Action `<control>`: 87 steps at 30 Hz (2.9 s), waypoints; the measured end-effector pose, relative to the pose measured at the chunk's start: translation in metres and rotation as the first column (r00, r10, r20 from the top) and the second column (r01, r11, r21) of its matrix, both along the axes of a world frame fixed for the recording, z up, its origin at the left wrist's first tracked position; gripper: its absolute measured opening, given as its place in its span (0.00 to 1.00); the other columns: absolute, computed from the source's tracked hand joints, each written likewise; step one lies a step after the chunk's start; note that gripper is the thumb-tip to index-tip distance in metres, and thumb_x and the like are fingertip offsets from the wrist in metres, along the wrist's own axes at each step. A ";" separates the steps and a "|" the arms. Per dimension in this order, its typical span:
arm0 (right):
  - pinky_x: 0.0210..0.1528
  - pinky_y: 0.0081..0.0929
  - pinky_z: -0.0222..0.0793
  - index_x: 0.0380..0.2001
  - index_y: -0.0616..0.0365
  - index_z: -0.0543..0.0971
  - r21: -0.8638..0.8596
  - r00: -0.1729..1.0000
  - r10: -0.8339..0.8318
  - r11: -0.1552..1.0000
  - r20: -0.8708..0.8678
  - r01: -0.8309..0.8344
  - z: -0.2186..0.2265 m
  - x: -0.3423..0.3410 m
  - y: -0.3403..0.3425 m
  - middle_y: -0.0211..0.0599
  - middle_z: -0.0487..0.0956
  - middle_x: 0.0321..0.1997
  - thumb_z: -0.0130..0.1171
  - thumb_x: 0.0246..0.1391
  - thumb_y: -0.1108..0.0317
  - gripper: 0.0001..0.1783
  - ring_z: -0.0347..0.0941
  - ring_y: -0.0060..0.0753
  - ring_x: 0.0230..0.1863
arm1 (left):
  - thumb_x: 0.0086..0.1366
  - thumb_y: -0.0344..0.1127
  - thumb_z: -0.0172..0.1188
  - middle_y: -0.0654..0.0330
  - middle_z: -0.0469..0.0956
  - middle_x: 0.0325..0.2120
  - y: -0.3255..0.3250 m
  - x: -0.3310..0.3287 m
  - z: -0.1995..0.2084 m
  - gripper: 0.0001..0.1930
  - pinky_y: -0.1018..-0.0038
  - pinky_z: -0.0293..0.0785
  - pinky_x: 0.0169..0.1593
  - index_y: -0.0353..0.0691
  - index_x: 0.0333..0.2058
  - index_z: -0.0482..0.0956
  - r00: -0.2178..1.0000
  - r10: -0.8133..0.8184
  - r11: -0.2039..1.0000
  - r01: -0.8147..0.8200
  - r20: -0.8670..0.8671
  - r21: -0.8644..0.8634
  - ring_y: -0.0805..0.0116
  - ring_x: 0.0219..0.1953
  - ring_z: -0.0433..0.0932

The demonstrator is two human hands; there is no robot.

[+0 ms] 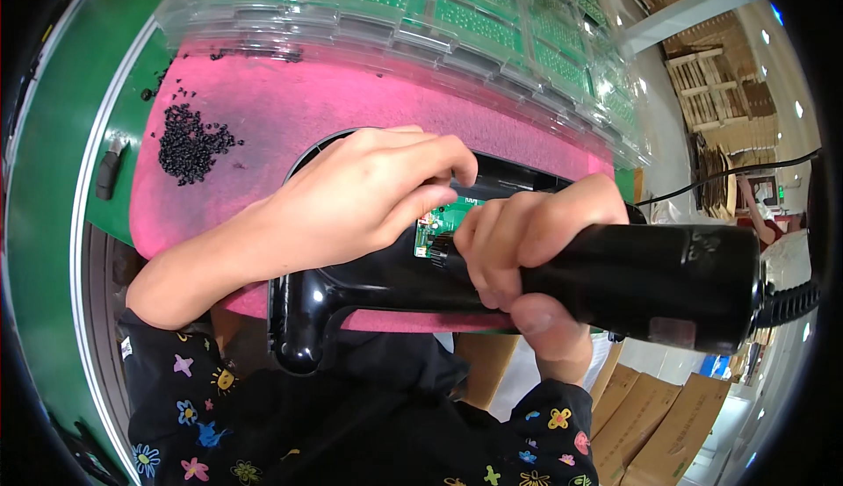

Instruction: Assembling an electronic component by placing a PCB into a plastic casing and securing it with screws using an electric screwdriver.

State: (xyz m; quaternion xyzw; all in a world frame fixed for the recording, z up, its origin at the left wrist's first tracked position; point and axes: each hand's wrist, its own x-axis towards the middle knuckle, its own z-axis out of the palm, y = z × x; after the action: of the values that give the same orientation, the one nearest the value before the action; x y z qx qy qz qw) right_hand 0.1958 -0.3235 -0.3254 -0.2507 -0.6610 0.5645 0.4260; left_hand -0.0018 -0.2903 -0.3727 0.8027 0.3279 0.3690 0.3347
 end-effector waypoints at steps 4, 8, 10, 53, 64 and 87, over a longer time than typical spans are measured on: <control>0.29 0.29 0.62 0.36 0.54 0.66 0.032 0.998 0.031 0.999 0.049 -0.033 -0.002 -0.005 0.001 0.28 0.70 0.19 0.70 0.46 0.65 0.21 0.65 0.24 0.20 | 0.53 0.20 0.61 0.53 0.79 0.30 -0.001 -0.003 -0.008 0.12 0.66 0.77 0.37 0.33 0.38 0.76 0.998 -0.044 0.999 0.045 0.041 -0.023 0.54 0.33 0.80; 0.29 0.29 0.62 0.36 0.55 0.68 0.057 0.999 0.012 0.998 0.042 -0.015 -0.003 -0.007 -0.001 0.28 0.70 0.18 0.71 0.46 0.64 0.21 0.65 0.25 0.20 | 0.49 0.19 0.62 0.53 0.79 0.30 -0.001 -0.003 -0.006 0.14 0.65 0.76 0.38 0.33 0.37 0.76 0.997 -0.073 0.997 0.074 0.031 -0.027 0.54 0.35 0.80; 0.29 0.29 0.62 0.36 0.56 0.68 0.066 0.999 0.005 0.998 0.035 -0.008 -0.006 -0.008 -0.001 0.28 0.70 0.18 0.71 0.45 0.63 0.22 0.65 0.25 0.20 | 0.49 0.20 0.63 0.54 0.79 0.29 -0.002 -0.004 -0.006 0.14 0.65 0.76 0.39 0.34 0.37 0.75 0.996 -0.083 0.996 0.083 -0.027 -0.015 0.54 0.35 0.80; 0.21 0.19 0.60 0.39 0.55 0.66 0.139 0.899 -0.098 0.975 -0.427 0.173 -0.005 0.069 0.021 0.24 0.70 0.23 0.63 0.51 0.48 0.26 0.65 0.19 0.17 | 0.56 0.40 0.54 0.51 0.62 0.38 0.006 -0.012 -0.001 0.17 0.68 0.58 0.51 0.40 0.35 0.55 0.987 -0.140 0.979 0.126 0.080 0.161 0.62 0.38 0.58; 0.21 0.20 0.58 0.36 0.54 0.66 0.085 0.954 -0.090 0.989 -0.286 0.119 -0.015 0.054 0.026 0.24 0.68 0.20 0.64 0.50 0.48 0.25 0.62 0.18 0.16 | 0.57 0.23 0.48 0.56 0.63 0.39 0.010 -0.008 -0.006 0.13 0.71 0.58 0.54 0.36 0.42 0.62 0.964 0.226 0.960 -0.245 0.143 0.133 0.65 0.42 0.61; 0.20 0.25 0.63 0.48 0.54 0.62 0.092 0.917 -0.271 0.947 -0.294 0.309 -0.011 0.042 0.011 0.27 0.66 0.19 0.67 0.46 0.61 0.31 0.64 0.24 0.15 | 0.58 0.26 0.55 0.57 0.71 0.29 0.015 -0.012 0.002 0.04 0.69 0.65 0.45 0.34 0.33 0.72 0.973 0.232 0.947 -0.227 0.006 0.229 0.62 0.36 0.70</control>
State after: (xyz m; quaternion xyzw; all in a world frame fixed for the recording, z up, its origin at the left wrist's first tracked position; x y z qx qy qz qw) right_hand 0.2377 -0.3127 -0.3366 -0.2348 -0.5872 0.4781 0.6095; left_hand -0.0139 -0.2752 -0.3710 0.7961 0.3779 0.4321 0.1916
